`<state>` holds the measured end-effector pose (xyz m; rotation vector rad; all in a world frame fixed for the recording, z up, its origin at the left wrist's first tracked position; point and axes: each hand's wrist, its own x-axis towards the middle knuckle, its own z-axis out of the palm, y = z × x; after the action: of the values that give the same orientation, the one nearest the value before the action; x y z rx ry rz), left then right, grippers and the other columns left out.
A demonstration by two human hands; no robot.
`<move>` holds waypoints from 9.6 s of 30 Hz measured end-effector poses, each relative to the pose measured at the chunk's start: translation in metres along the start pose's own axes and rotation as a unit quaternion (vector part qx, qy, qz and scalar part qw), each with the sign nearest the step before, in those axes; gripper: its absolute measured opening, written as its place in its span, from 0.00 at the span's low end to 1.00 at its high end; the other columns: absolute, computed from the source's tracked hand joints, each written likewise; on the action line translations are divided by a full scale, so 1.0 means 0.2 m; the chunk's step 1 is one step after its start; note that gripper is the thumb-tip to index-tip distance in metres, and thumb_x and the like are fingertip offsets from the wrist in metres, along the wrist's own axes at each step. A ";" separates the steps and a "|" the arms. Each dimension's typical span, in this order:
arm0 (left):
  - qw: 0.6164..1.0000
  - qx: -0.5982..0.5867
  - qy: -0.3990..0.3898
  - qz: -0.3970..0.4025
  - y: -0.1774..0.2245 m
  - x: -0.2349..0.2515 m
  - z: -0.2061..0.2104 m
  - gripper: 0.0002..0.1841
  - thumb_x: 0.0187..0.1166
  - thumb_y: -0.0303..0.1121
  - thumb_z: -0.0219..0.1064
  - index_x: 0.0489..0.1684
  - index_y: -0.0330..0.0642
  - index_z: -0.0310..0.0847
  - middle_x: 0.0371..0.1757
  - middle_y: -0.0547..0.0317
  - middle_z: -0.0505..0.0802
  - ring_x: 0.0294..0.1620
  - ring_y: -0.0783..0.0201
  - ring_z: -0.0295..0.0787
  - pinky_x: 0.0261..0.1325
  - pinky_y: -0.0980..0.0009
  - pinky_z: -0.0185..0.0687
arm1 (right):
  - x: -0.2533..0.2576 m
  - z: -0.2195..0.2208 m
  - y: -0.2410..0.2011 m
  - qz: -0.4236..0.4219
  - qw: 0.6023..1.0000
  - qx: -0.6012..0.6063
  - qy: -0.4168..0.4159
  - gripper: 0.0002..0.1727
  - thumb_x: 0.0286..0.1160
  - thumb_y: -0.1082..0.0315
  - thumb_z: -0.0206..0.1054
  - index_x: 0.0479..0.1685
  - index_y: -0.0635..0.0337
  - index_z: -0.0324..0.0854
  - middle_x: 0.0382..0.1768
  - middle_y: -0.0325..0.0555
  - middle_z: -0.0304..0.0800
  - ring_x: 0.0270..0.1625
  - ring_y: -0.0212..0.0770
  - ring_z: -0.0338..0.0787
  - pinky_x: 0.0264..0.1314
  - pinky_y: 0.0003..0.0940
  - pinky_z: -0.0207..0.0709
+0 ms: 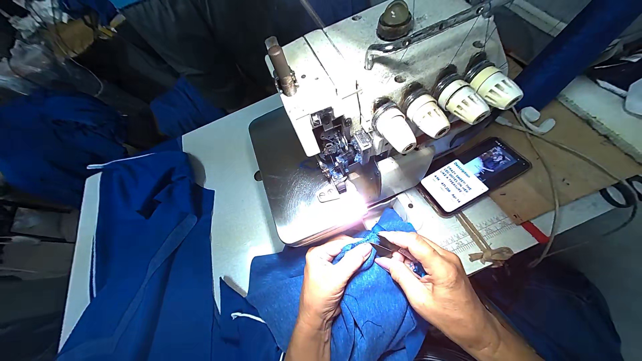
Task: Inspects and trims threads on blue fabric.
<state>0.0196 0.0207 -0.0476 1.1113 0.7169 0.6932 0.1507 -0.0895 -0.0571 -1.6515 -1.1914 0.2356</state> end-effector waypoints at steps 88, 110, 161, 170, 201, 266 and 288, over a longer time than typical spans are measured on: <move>0.998 -0.027 -0.059 0.028 -0.02 0.02 -0.04 0.10 0.74 0.30 0.71 0.22 0.40 0.91 0.25 0.63 0.90 0.30 0.77 0.85 0.37 0.80 0.82 | -0.02 0.09 -0.01 0.063 0.981 0.173 0.063 0.13 0.67 0.69 0.75 0.51 0.56 0.87 0.39 0.34 0.92 0.41 0.24 0.89 0.48 0.17 0.85; 0.995 -0.047 0.093 -0.005 0.01 0.00 0.03 0.02 0.69 0.20 0.74 0.32 0.31 0.93 0.27 0.48 0.95 0.29 0.67 0.93 0.37 0.73 0.91 | 0.05 -0.01 -0.11 -0.002 0.999 -0.026 0.043 0.28 0.75 0.61 0.71 0.74 0.61 0.76 0.49 0.44 0.86 0.43 0.25 0.84 0.47 0.17 0.80; 0.995 -0.039 0.087 0.009 0.00 -0.01 0.01 0.03 0.67 0.20 0.74 0.33 0.32 0.93 0.29 0.47 0.95 0.31 0.66 0.94 0.40 0.72 0.91 | -0.03 0.12 -0.05 -0.018 0.998 -0.052 0.035 0.19 0.75 0.66 0.66 0.60 0.67 0.88 0.39 0.43 0.88 0.37 0.22 0.83 0.44 0.11 0.78; 0.997 -0.030 0.066 0.025 -0.01 -0.02 0.00 0.03 0.67 0.20 0.74 0.33 0.34 0.94 0.29 0.50 0.95 0.32 0.68 0.94 0.41 0.73 0.91 | -0.05 0.14 -0.04 -0.014 0.998 -0.031 0.055 0.16 0.77 0.65 0.66 0.58 0.62 0.88 0.42 0.41 0.89 0.40 0.24 0.86 0.45 0.15 0.82; 0.998 0.001 0.070 0.003 0.00 0.00 0.01 0.02 0.67 0.21 0.74 0.30 0.34 0.94 0.28 0.52 0.95 0.31 0.69 0.92 0.39 0.73 0.90 | 0.05 -0.07 0.02 0.192 0.979 0.021 0.069 0.24 0.72 0.58 0.72 0.65 0.57 0.79 0.37 0.33 0.85 0.32 0.21 0.82 0.34 0.16 0.78; 0.998 0.045 0.018 0.051 -0.02 -0.01 -0.03 0.04 0.69 0.24 0.72 0.29 0.37 0.94 0.28 0.58 0.93 0.31 0.74 0.89 0.39 0.78 0.86 | -0.03 0.08 -0.02 -0.058 0.996 -0.053 0.035 0.12 0.78 0.67 0.68 0.53 0.60 0.90 0.42 0.43 0.92 0.43 0.28 0.90 0.44 0.19 0.85; 0.990 -0.138 0.011 -0.034 0.00 -0.01 -0.03 0.05 0.71 0.22 0.70 0.30 0.34 0.93 0.28 0.52 0.94 0.31 0.69 0.93 0.41 0.72 0.91 | 0.00 0.07 -0.01 -0.043 0.999 0.026 0.016 0.07 0.76 0.68 0.70 0.46 0.58 0.89 0.41 0.38 0.91 0.44 0.23 0.89 0.49 0.15 0.85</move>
<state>0.0132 0.0230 -0.0483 0.8229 0.6519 0.7233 0.1409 -0.0820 -0.0624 -1.5495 -1.2194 0.1838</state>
